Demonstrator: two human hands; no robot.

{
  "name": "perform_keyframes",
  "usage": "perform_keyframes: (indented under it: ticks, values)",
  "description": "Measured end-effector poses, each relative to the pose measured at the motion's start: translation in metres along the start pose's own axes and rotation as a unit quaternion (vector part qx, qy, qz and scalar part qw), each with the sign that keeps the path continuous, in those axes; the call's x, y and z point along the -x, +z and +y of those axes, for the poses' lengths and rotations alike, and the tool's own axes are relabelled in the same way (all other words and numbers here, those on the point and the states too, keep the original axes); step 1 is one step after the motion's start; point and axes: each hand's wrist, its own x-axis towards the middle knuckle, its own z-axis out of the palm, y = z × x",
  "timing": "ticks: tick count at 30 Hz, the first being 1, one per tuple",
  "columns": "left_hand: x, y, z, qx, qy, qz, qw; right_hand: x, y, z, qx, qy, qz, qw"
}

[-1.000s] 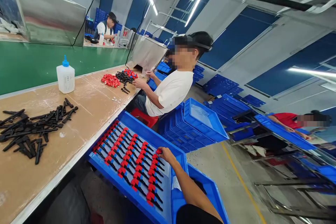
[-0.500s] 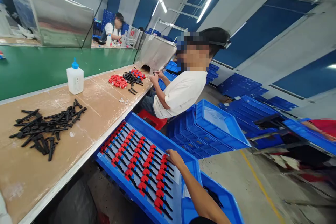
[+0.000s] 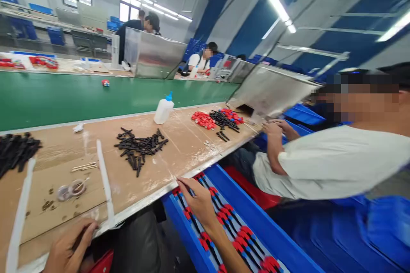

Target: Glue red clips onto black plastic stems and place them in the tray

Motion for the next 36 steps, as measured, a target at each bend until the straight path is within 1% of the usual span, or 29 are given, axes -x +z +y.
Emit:
perform_keyframes:
  ticks: [3, 6, 9, 12, 15, 18, 23, 27, 30, 36]
  values:
    - [0.012, -0.005, 0.009, 0.032, -0.031, -0.010, 0.999, -0.020, 0.064, -0.064, -0.077, -0.051, -0.056, 0.994]
    - [0.029, -0.017, 0.017, 0.060, -0.072, -0.009, 0.995, -0.031, 0.113, -0.113, -0.144, -0.078, -0.111, 0.980]
    - [0.048, -0.034, 0.016, 0.080, -0.094, 0.001, 0.992, -0.038, 0.145, -0.143, -0.184, -0.089, -0.152, 0.967]
    - [0.066, -0.047, 0.011, 0.087, -0.111, 0.031, 0.990, -0.043, 0.164, -0.158, -0.200, -0.095, -0.182, 0.958]
    - [0.077, -0.053, 0.006, 0.093, -0.139, 0.061, 0.984, -0.045, 0.171, -0.166, -0.197, -0.100, -0.197, 0.955]
    - [0.081, -0.054, 0.002, 0.095, -0.140, 0.056, 0.984, -0.045, 0.172, -0.172, -0.180, -0.110, -0.202, 0.956]
    - [0.081, -0.054, -0.003, 0.092, -0.107, 0.046, 0.989, -0.051, 0.170, -0.181, -0.134, -0.151, -0.221, 0.954]
    - [0.081, -0.055, -0.002, 0.072, -0.074, 0.038, 0.994, -0.061, 0.167, -0.186, -0.102, -0.203, -0.253, 0.940]
    - [0.082, -0.056, -0.003, 0.053, -0.061, 0.039, 0.996, -0.068, 0.162, -0.187, -0.082, -0.235, -0.268, 0.931]
    - [0.088, -0.053, -0.009, 0.046, -0.057, 0.049, 0.996, -0.074, 0.153, -0.189, -0.046, -0.248, -0.263, 0.931]
